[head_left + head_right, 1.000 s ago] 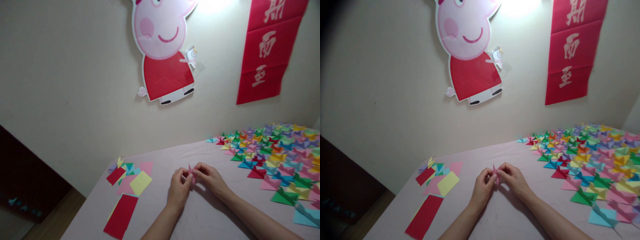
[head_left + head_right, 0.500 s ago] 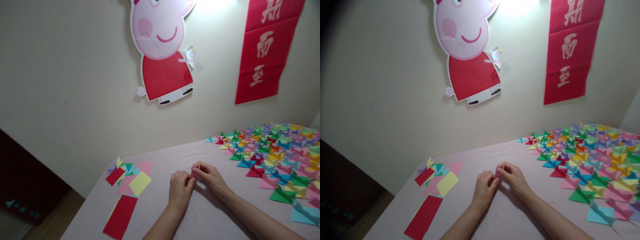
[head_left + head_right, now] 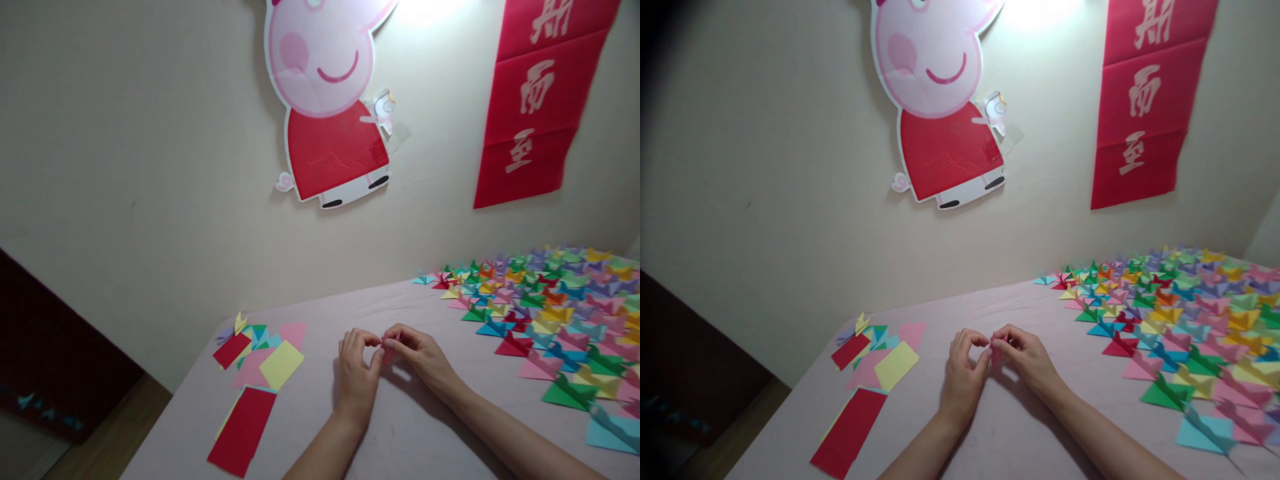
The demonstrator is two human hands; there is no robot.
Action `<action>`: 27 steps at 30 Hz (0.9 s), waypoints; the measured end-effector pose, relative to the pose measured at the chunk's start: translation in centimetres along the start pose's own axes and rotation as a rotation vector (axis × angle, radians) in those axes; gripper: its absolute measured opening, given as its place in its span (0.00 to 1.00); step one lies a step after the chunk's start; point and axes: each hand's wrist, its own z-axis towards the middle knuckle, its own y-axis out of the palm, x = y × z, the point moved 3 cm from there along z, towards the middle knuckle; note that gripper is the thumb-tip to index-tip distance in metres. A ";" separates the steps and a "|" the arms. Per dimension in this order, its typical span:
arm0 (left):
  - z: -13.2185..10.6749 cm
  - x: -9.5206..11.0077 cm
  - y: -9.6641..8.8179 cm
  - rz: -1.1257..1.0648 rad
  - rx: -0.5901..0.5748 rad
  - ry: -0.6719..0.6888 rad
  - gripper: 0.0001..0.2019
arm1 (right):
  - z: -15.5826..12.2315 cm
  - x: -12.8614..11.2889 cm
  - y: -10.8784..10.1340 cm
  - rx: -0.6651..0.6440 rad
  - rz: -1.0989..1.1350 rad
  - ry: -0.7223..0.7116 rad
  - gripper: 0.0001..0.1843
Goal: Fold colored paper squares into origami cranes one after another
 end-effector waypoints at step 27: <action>0.2 -0.6 -0.3 -0.144 0.043 0.006 0.07 | -0.6 -0.3 0.2 -0.043 -0.389 -0.439 0.12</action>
